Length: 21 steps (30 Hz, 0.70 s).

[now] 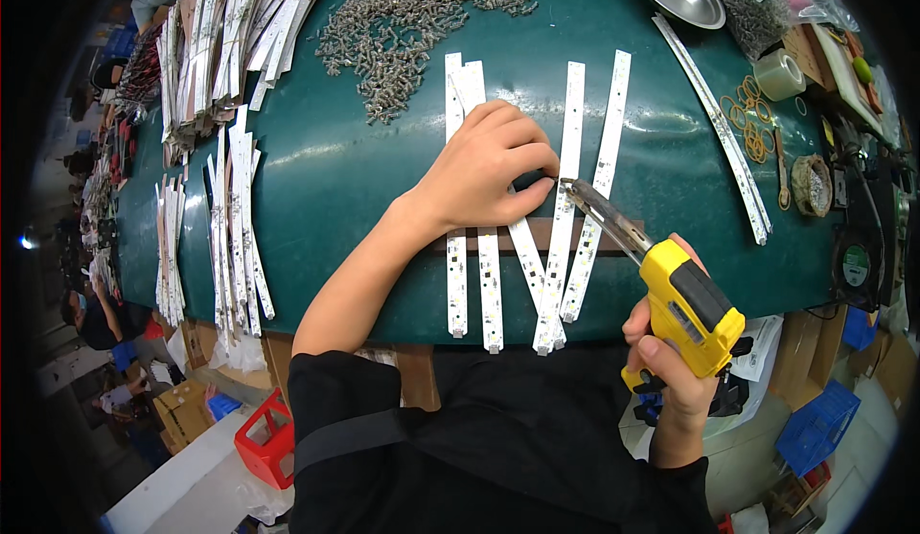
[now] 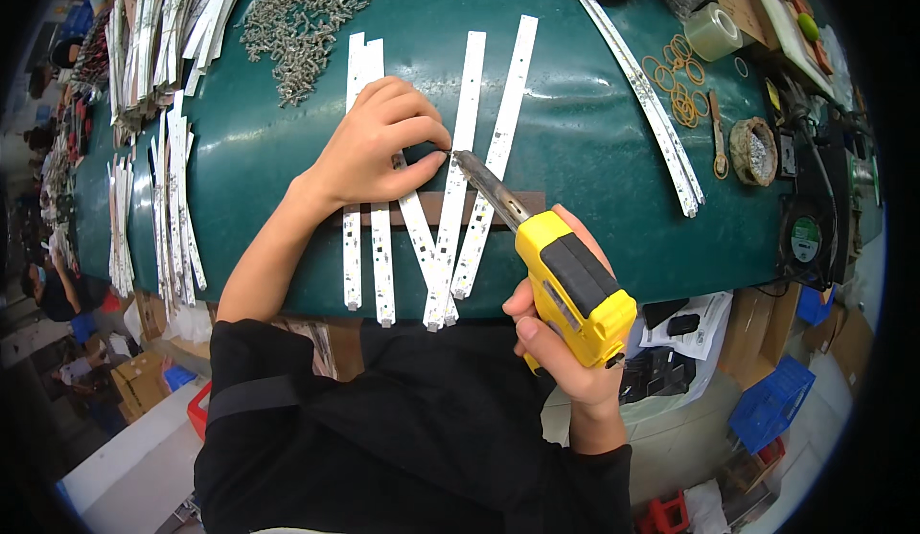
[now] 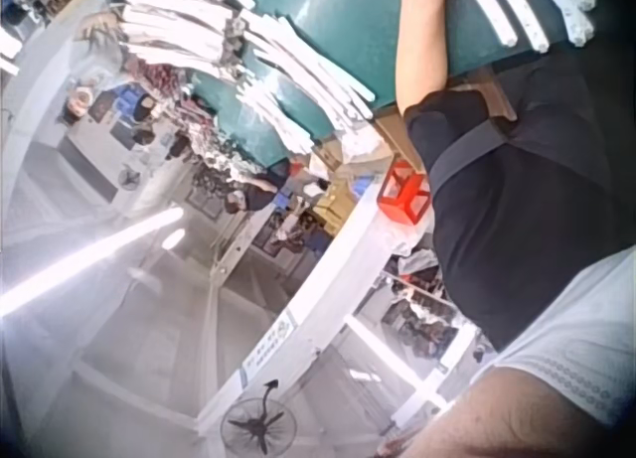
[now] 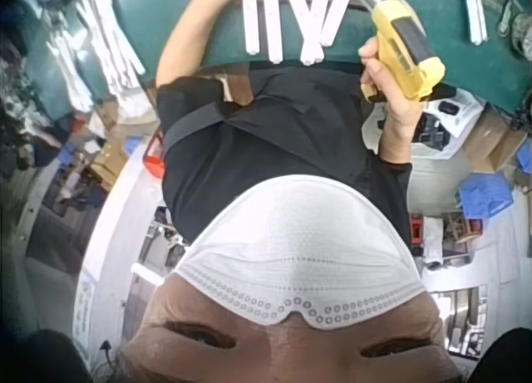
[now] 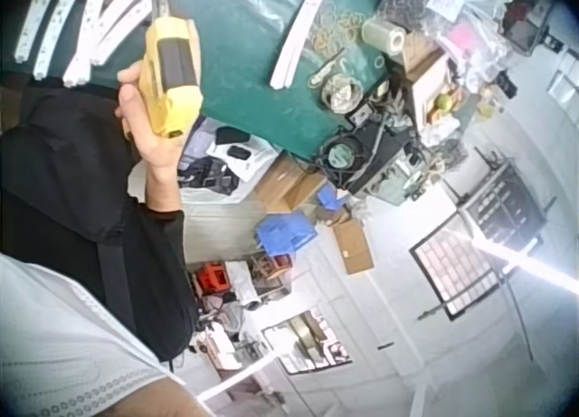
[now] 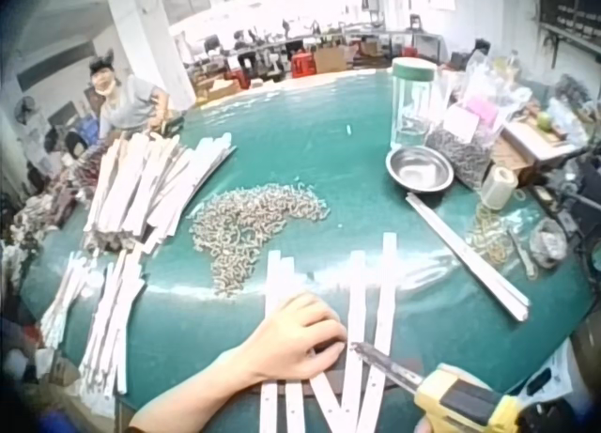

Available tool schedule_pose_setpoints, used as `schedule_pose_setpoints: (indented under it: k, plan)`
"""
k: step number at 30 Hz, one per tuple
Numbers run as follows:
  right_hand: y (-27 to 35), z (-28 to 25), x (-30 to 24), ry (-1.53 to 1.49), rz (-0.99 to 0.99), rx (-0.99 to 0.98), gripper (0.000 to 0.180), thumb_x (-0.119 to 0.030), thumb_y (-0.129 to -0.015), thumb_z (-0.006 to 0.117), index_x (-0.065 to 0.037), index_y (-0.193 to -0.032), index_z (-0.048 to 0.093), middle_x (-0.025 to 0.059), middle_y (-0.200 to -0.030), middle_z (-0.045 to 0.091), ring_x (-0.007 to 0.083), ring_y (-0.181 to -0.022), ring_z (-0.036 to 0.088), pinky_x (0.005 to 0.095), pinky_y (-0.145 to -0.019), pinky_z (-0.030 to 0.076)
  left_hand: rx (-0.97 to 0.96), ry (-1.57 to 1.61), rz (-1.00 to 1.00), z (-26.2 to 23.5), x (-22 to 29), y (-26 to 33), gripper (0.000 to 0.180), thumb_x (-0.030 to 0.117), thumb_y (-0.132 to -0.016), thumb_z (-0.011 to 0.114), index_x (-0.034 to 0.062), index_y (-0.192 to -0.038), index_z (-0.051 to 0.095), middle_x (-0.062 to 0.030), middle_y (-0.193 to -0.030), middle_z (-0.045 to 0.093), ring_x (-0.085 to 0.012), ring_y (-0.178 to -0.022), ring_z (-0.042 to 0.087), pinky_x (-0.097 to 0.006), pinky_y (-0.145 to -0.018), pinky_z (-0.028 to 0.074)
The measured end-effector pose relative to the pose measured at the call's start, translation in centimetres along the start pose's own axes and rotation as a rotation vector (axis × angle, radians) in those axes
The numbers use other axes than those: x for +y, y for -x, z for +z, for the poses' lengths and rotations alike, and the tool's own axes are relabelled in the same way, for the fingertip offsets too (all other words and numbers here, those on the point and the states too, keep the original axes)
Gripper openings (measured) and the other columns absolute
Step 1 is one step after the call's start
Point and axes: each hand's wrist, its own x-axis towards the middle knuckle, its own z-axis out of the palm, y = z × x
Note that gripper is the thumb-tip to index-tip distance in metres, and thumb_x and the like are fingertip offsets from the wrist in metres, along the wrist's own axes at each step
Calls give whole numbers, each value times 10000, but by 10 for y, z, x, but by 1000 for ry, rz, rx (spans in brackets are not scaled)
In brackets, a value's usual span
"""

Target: The person solders components onto LED strips using a handheld soldering iron, binds a completed batch of strips with a rubber band, and arranges a new set of strips on a block to solder them.

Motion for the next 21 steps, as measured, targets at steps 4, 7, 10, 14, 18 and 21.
schedule_pose_setpoints:
  k: [4, 7, 10, 14, 18, 21]
  plan:
    - [1, 6, -2, 63, -17, 37, 779, 8, -752, 622, 17, -1453, 284, 115, -818, 603, 105, -588, 559, 204, -512, 478, 4, 6, 2, 1, 0, 0, 132, 90, -689, 705, 106, -808, 650, -23, -846, 601, -244, -851, 565, -367, -849, 426]
    - [2, 5, -7, 106, 25, 18, 784, -14, -751, 626, 51, -1446, 269, 126, -804, 589, 124, -597, 550, 222, -519, 495, 7, 4, 3, 0, 0, 0, 128, 93, -691, 704, 106, -806, 649, -22, -843, 601, -242, -847, 566, -366, -851, 427]
    - [2, 5, -1, 103, -16, 22, 785, -14, -750, 625, 57, -1445, 266, 129, -814, 588, 136, -656, 569, 237, -536, 526, 5, 6, 6, 0, 0, 0, 124, 95, -694, 703, 107, -804, 649, -22, -846, 603, -242, -849, 566, -366, -854, 427]
    - [5, 5, -1, 18, -66, 79, 804, -12, -738, 618, 54, -1452, 255, 126, -819, 590, 134, -677, 577, 240, -535, 538, 5, 2, 7, 0, 0, 0, 124, 96, -695, 702, 107, -806, 647, -23, -851, 604, -244, -857, 566, -369, -857, 427]
    - [5, -1, -1, -28, -56, 21, 779, 21, -769, 631, 8, -1458, 267, 124, -845, 602, 120, -644, 576, 220, -554, 506, 1, -4, 0, 0, 0, 0, 125, 97, -697, 701, 109, -808, 646, -22, -854, 604, -248, -867, 565, -373, -865, 426]
    - [0, 0, 2, 4, -60, -4, 769, 20, -761, 631, 0, -1453, 294, 113, -815, 610, 112, -600, 568, 205, -515, 479, -3, -7, -7, -1, 0, -1, 125, 96, -697, 701, 111, -807, 646, -20, -854, 603, -248, -870, 564, -374, -873, 425]
